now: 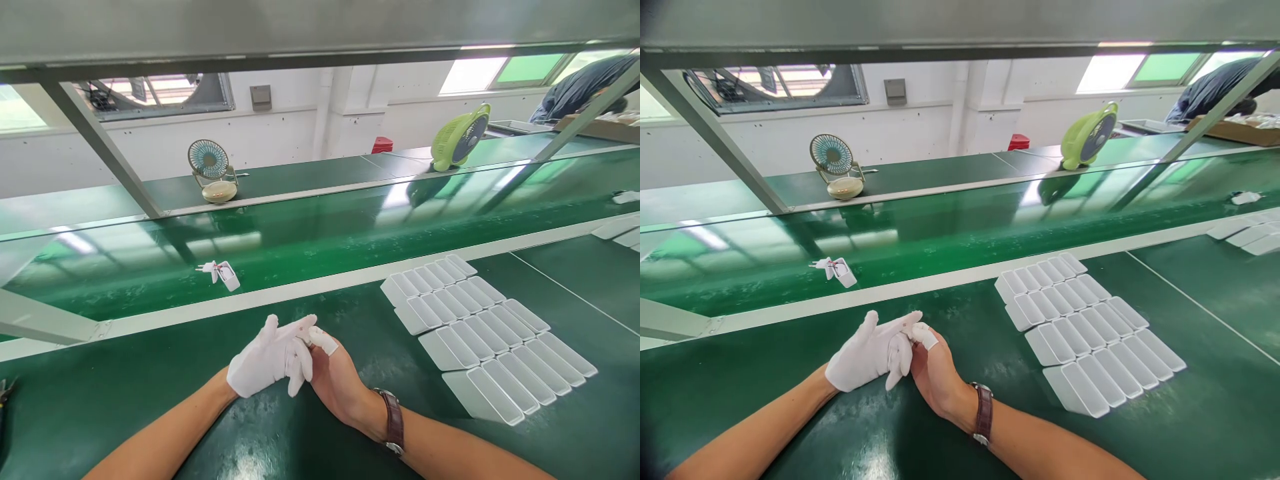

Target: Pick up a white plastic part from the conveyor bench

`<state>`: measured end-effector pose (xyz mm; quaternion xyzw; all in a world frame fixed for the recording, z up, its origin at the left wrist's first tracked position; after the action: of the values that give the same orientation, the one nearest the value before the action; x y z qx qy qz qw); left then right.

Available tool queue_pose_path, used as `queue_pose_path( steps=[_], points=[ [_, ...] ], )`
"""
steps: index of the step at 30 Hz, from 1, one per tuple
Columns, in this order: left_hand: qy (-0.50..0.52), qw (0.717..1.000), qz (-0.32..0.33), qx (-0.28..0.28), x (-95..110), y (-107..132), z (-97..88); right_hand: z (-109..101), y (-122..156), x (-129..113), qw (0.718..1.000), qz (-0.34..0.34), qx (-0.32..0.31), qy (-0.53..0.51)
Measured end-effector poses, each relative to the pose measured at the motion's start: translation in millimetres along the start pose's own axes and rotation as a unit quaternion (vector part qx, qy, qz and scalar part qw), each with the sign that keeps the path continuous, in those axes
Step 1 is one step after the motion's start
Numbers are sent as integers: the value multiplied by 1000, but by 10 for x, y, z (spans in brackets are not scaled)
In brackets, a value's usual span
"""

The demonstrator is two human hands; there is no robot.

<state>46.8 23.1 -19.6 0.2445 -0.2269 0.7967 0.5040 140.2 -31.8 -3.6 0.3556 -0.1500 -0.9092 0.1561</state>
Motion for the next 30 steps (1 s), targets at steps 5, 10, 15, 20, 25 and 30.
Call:
queue_pose_path(
  steps=[5, 10, 15, 20, 25, 30],
  points=[
    [1, 1000, 6, 15, -3, -1, -3, 42, -3, -1, 999, 26, -25, 11],
    [0, 1000, 6, 18, -2, 1, -4, -7, -35, 18, 1000, 14, -3, -21],
    [5, 1000, 10, 21, 12, 4, 12, -8, -35, 28, 1000, 21, 6, -21],
    [4, 1000, 12, 22, 14, -5, 15, -8, -28, 16, 999, 0, 9, -32],
    [-7, 1000, 21, 19, 22, -29, 24, 4, -15, -2, 1000, -7, -11, -19],
    [-57, 997, 21, -43, 50, 18, 71, 3, 1, -32, 999, -20, -15, -20]
  ],
)
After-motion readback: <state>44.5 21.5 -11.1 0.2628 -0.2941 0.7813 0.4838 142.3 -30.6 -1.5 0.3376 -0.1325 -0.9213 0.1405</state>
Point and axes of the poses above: each hand's wrist, its own y-axis away from the middle knuckle, its own z-axis out of the palm, x = y × z, the point moved 4 cm from there along -y, towards the middle knuckle, and after that the axes turned 10 degrees about z, right-handed, at the moved point
